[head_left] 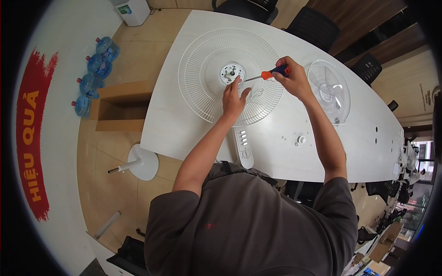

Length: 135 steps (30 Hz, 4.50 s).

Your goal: Assembling the motor housing and rear grille of a white electric fan using a screwdriver.

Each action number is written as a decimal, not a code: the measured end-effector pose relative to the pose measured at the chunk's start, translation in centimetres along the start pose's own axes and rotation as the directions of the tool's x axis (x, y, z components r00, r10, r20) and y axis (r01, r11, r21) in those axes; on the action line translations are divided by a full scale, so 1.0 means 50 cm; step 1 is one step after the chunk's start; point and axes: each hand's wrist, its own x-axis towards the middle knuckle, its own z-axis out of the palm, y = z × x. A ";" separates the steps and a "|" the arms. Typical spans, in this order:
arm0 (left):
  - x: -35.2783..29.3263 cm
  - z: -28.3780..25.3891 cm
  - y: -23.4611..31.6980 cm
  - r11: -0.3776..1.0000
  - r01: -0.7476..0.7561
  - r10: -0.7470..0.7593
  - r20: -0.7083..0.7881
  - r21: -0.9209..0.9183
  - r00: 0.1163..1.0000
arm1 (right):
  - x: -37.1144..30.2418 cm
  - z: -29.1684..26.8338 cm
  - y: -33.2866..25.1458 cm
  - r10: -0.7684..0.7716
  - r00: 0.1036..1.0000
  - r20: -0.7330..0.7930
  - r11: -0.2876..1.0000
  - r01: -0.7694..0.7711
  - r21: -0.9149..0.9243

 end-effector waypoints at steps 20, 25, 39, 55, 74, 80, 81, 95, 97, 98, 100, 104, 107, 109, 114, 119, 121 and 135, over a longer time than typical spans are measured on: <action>-0.283 0.312 0.093 0.995 0.043 0.047 0.794 -0.091 0.606 | -0.677 -0.148 0.258 0.729 0.427 -0.535 0.684 -0.460 0.566; -0.344 0.372 0.027 0.990 0.098 -0.141 0.808 0.104 0.572 | -0.786 -0.066 0.242 0.869 0.240 -0.432 0.490 -0.529 0.693; -0.256 0.146 0.113 0.977 0.022 0.141 0.719 -0.212 0.680 | -0.698 -0.074 0.211 0.816 0.340 -0.468 0.578 -0.477 0.662; -0.065 -0.136 -0.039 0.993 0.002 -0.009 0.057 0.121 0.998 | -0.136 0.029 -0.011 0.247 0.912 -0.326 0.857 -0.048 0.514; 0.038 -0.059 -0.105 0.854 0.053 -0.253 0.323 0.518 0.912 | 0.140 0.202 0.072 0.027 0.996 -0.082 0.997 -0.021 0.072; 0.037 -0.062 -0.103 0.855 0.046 -0.237 0.312 0.516 0.920 | 0.154 0.194 0.057 0.007 1.000 -0.028 1.000 -0.007 -0.010; 0.039 -0.060 -0.103 0.857 0.035 -0.219 0.303 0.515 0.927 | 0.160 0.189 0.051 0.016 1.000 0.008 1.000 -0.016 -0.012; 0.031 -0.063 -0.102 0.884 0.034 -0.180 0.273 0.467 0.945 | 0.203 0.193 0.013 -0.066 0.983 0.170 0.978 0.098 -0.186; 0.031 -0.062 -0.103 0.884 0.035 -0.181 0.273 0.467 0.945 | 0.200 0.199 0.012 -0.077 0.991 0.110 0.967 0.101 -0.236; 0.031 -0.061 -0.103 0.884 0.036 -0.181 0.272 0.466 0.945 | 0.200 0.201 0.011 -0.077 0.991 0.109 0.966 0.101 -0.236; 0.032 -0.061 -0.102 0.884 0.036 -0.182 0.271 0.467 0.945 | 0.199 0.204 -0.001 -0.027 0.995 0.098 0.951 0.056 -0.303; 0.029 -0.062 -0.106 0.879 0.041 -0.189 0.267 0.476 0.945 | 0.199 0.200 -0.044 0.073 0.991 0.113 0.855 -0.004 -0.518; 0.031 -0.058 -0.103 0.878 0.031 -0.174 0.258 0.477 0.950 | 0.204 0.207 -0.026 -0.042 0.990 0.136 0.855 0.106 -0.507; 0.030 -0.060 -0.101 0.877 0.027 -0.170 0.257 0.479 0.951 | 0.201 0.208 -0.031 -0.038 0.979 0.202 0.846 0.139 -0.514; 0.036 -0.069 -0.095 0.867 0.031 -0.188 0.270 0.497 0.944 | 0.206 0.204 -0.021 -0.258 0.897 0.359 0.805 0.405 -0.433; 0.032 -0.065 -0.100 0.865 0.028 -0.189 0.273 0.501 0.943 | 0.208 0.202 -0.068 -0.018 0.950 0.311 0.809 0.197 -0.554; 0.032 -0.065 -0.103 0.861 0.032 -0.198 0.276 0.507 0.941 | 0.228 0.206 -0.078 0.159 0.925 0.346 0.701 0.141 -0.699; 0.038 -0.056 -0.116 0.822 0.004 -0.221 0.313 0.569 0.924 | 0.221 0.218 -0.006 -0.277 0.920 0.276 0.681 0.391 -0.619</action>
